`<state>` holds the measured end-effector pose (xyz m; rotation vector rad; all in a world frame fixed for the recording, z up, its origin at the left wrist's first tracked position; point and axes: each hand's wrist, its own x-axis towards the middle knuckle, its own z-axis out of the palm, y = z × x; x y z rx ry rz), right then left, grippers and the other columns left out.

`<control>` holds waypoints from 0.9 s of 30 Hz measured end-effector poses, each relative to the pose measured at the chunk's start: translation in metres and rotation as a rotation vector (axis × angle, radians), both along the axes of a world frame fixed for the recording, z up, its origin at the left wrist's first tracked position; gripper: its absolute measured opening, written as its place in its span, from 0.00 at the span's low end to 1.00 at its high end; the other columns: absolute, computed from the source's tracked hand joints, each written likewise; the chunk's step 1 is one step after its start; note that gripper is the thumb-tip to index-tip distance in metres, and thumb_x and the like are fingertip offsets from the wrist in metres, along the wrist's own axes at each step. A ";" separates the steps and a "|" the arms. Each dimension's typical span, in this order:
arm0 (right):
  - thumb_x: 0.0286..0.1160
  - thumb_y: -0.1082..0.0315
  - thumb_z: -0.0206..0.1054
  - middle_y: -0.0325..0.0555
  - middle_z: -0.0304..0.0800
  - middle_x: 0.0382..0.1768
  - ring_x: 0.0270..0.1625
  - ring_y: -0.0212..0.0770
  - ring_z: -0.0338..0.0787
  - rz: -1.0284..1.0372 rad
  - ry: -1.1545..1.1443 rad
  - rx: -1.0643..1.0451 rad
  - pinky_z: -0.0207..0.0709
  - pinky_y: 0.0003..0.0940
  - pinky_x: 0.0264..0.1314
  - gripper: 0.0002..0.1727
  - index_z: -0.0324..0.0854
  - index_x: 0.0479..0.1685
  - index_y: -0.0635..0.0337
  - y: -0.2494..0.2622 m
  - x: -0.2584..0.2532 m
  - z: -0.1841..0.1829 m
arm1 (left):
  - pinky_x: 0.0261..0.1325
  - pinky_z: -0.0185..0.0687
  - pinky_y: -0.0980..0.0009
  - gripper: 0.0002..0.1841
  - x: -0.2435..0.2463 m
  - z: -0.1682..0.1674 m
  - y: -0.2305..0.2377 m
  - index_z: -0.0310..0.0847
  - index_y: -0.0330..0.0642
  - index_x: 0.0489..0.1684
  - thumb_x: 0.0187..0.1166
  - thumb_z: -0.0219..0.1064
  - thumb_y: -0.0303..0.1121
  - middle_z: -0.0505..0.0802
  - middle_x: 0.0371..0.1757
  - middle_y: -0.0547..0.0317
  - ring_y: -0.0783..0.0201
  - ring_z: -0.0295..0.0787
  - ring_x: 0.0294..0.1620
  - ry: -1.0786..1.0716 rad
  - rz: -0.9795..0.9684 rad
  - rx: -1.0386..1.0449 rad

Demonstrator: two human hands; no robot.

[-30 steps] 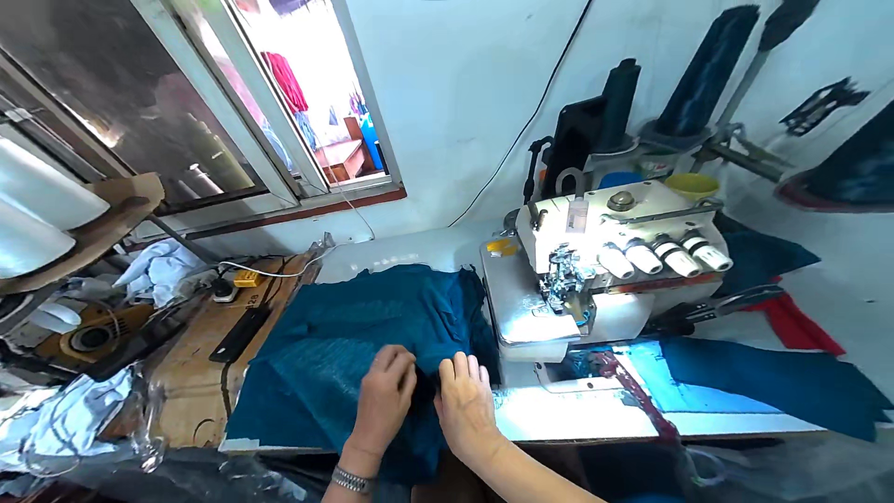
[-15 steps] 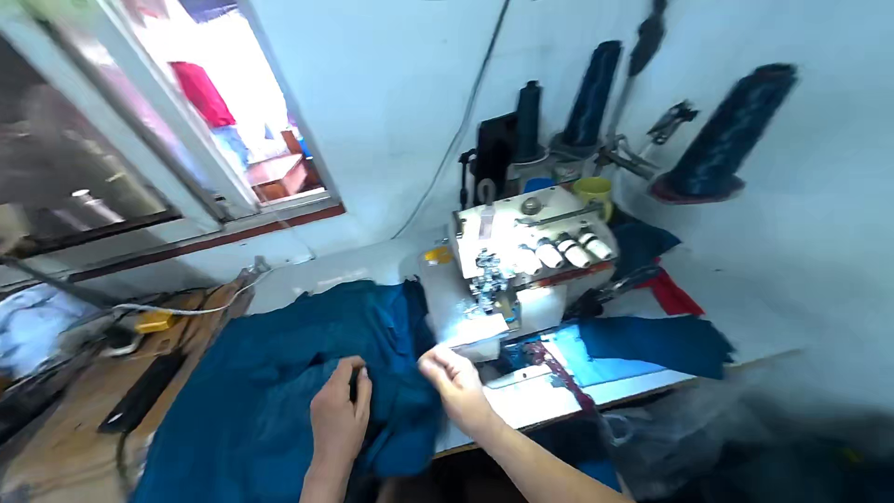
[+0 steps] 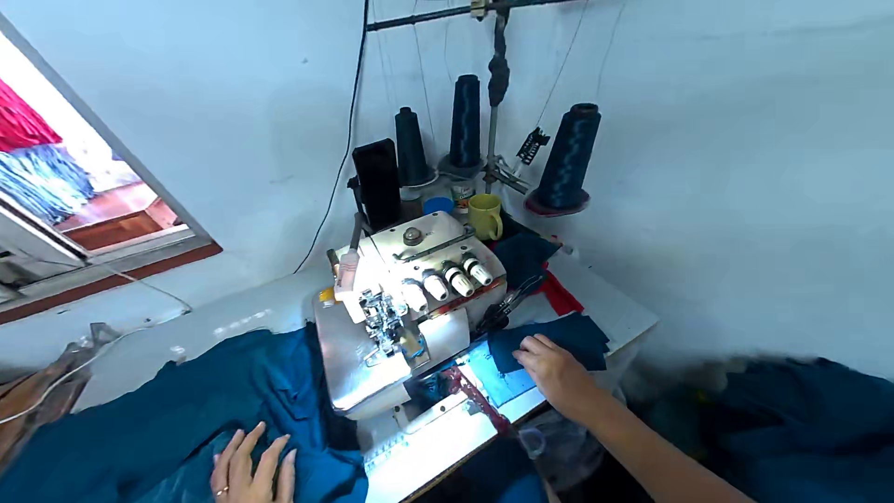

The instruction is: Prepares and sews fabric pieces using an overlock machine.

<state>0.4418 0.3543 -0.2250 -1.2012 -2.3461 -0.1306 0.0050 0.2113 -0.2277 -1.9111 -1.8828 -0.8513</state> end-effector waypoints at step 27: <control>0.83 0.74 0.51 0.46 0.94 0.42 0.47 0.35 0.94 0.563 1.793 -1.515 0.88 0.32 0.56 0.15 0.87 0.47 0.61 -0.108 -0.132 0.061 | 0.74 0.81 0.71 0.17 0.146 0.048 -0.025 0.86 0.26 0.60 0.89 0.54 0.28 0.93 0.61 0.48 0.68 0.88 0.66 -0.793 -0.523 -0.062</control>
